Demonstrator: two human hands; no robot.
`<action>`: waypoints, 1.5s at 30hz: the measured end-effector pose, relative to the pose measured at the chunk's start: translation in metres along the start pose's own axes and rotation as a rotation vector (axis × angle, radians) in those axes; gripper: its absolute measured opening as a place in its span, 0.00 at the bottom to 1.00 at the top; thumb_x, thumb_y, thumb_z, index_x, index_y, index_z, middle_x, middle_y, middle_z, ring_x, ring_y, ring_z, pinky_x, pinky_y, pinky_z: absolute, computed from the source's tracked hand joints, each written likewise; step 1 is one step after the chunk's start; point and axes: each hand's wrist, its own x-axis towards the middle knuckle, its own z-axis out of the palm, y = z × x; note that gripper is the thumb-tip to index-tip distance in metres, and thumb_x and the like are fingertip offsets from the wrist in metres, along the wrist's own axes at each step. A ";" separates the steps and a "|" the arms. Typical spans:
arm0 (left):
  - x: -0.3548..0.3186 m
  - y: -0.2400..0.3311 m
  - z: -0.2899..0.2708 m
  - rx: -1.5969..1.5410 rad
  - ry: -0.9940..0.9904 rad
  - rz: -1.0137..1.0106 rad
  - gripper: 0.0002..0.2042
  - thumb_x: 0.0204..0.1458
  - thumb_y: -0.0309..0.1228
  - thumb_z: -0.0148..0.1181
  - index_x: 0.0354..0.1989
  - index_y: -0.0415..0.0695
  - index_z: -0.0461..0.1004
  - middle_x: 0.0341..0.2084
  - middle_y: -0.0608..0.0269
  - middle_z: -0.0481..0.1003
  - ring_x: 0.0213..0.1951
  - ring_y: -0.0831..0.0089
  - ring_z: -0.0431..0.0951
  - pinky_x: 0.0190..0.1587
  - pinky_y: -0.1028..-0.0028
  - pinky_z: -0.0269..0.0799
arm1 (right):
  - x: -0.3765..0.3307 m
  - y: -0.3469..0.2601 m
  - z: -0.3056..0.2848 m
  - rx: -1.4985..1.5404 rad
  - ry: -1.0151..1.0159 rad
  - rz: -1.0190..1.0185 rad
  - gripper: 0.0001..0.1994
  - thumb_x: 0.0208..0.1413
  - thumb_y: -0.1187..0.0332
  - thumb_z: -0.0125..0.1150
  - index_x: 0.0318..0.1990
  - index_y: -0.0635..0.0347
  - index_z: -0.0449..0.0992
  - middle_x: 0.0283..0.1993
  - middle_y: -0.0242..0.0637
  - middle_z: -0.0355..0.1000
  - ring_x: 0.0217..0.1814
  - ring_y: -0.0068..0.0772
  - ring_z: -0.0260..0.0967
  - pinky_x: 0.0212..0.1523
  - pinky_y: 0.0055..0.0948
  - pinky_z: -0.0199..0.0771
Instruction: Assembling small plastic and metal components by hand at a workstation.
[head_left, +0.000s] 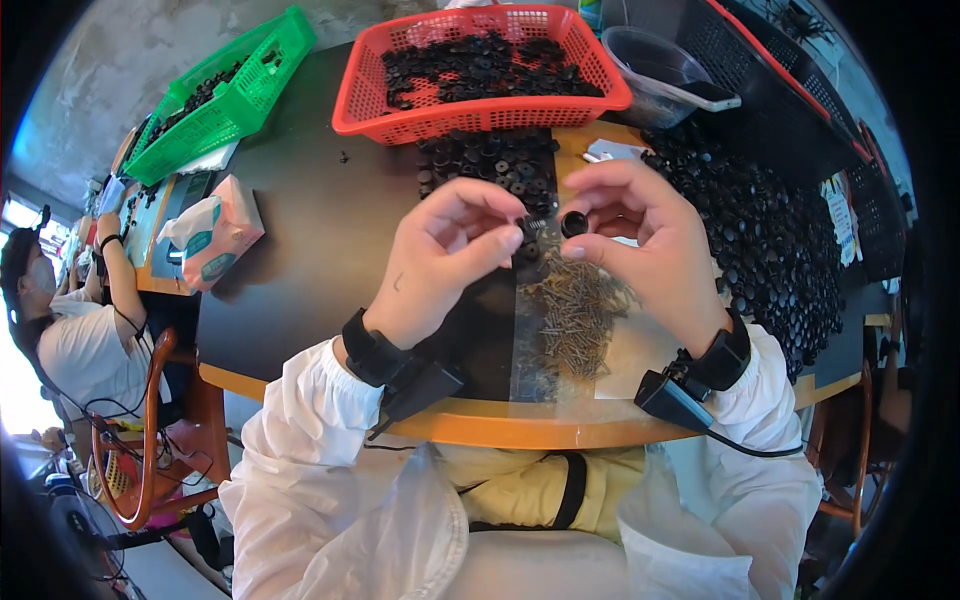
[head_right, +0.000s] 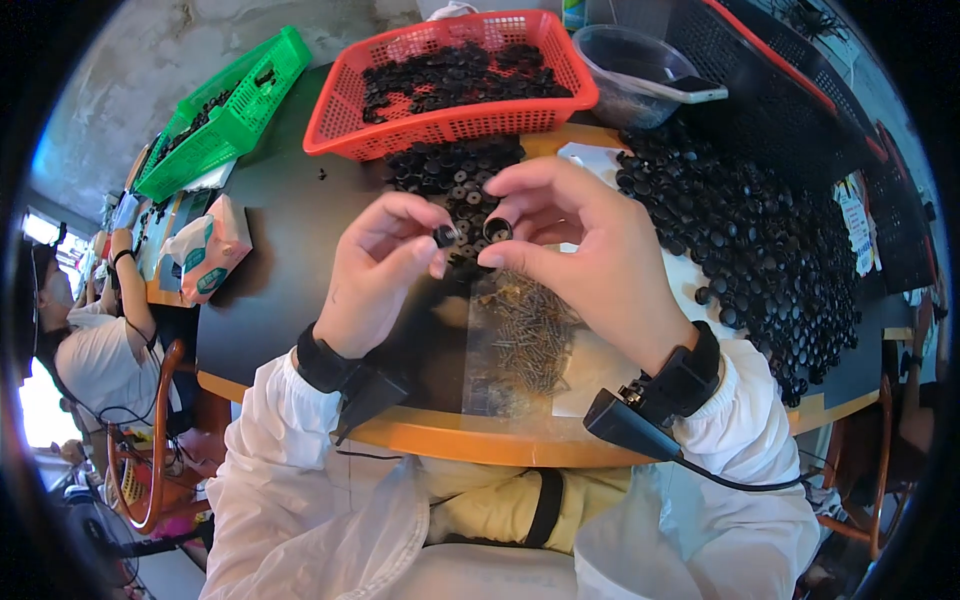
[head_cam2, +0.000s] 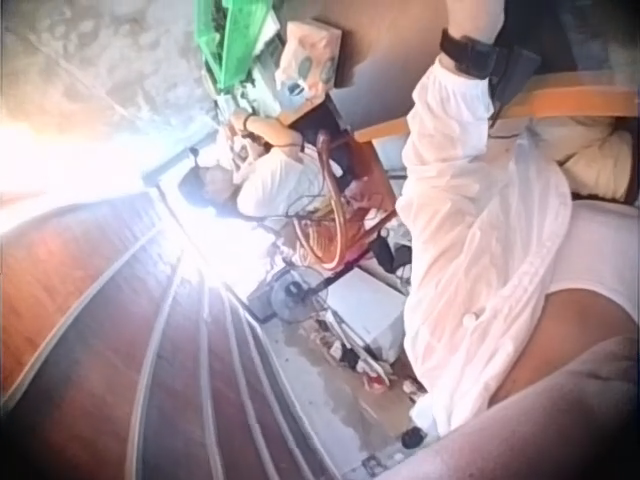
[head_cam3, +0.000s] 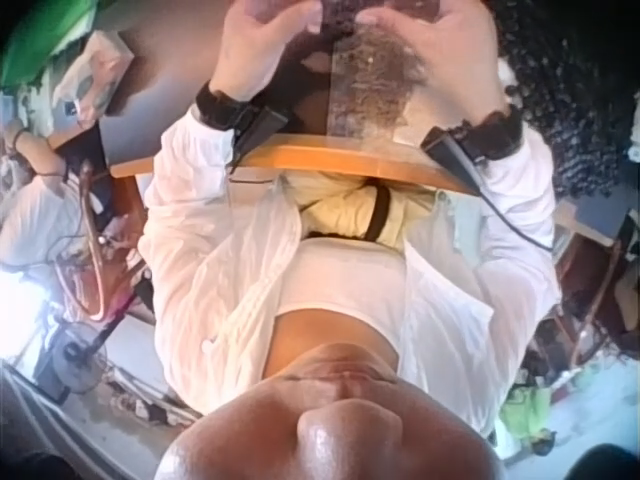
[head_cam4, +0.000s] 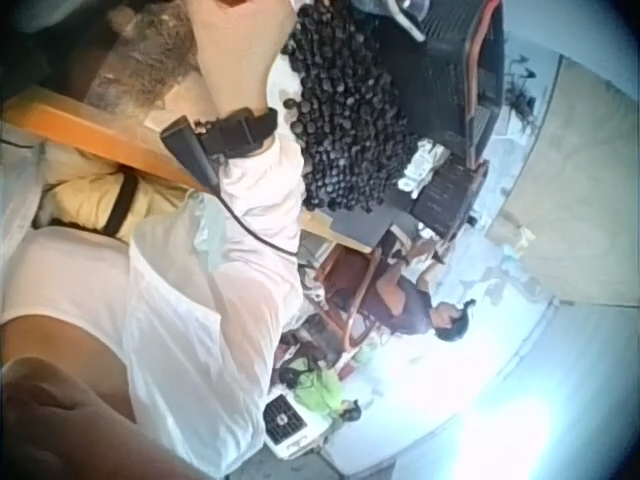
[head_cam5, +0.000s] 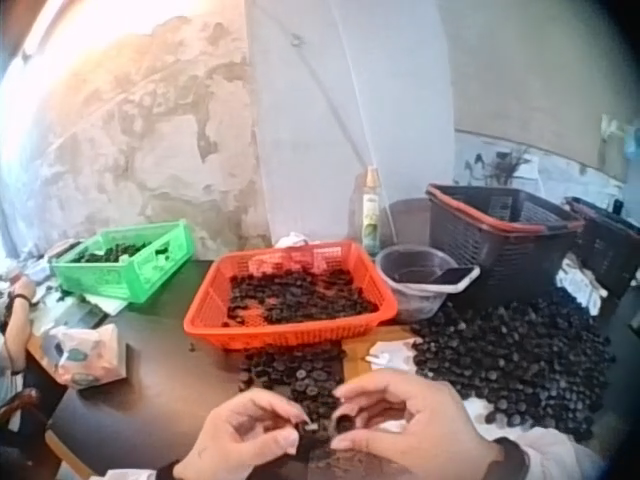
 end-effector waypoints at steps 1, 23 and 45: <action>-0.001 -0.003 0.001 -0.028 -0.035 -0.048 0.10 0.53 0.23 0.61 0.44 0.40 0.71 0.38 0.65 0.74 0.39 0.82 0.73 0.40 0.79 0.71 | -0.003 0.004 -0.001 0.056 0.032 -0.011 0.13 0.45 0.75 0.70 0.39 0.62 0.75 0.35 0.30 0.73 0.36 0.20 0.72 0.38 0.20 0.74; -0.006 0.003 0.019 0.177 -0.008 -0.143 0.10 0.49 0.22 0.65 0.40 0.36 0.76 0.36 0.62 0.77 0.36 0.81 0.77 0.38 0.82 0.75 | -0.022 0.023 0.006 0.018 0.034 -0.178 0.15 0.40 0.76 0.72 0.38 0.62 0.77 0.37 0.34 0.72 0.37 0.23 0.71 0.40 0.23 0.77; -0.009 0.007 0.022 0.352 -0.019 -0.046 0.11 0.47 0.19 0.66 0.39 0.35 0.75 0.38 0.57 0.76 0.38 0.76 0.75 0.40 0.77 0.74 | -0.024 0.023 0.006 -0.009 0.082 -0.204 0.15 0.40 0.77 0.72 0.38 0.63 0.77 0.37 0.35 0.72 0.36 0.24 0.71 0.38 0.22 0.77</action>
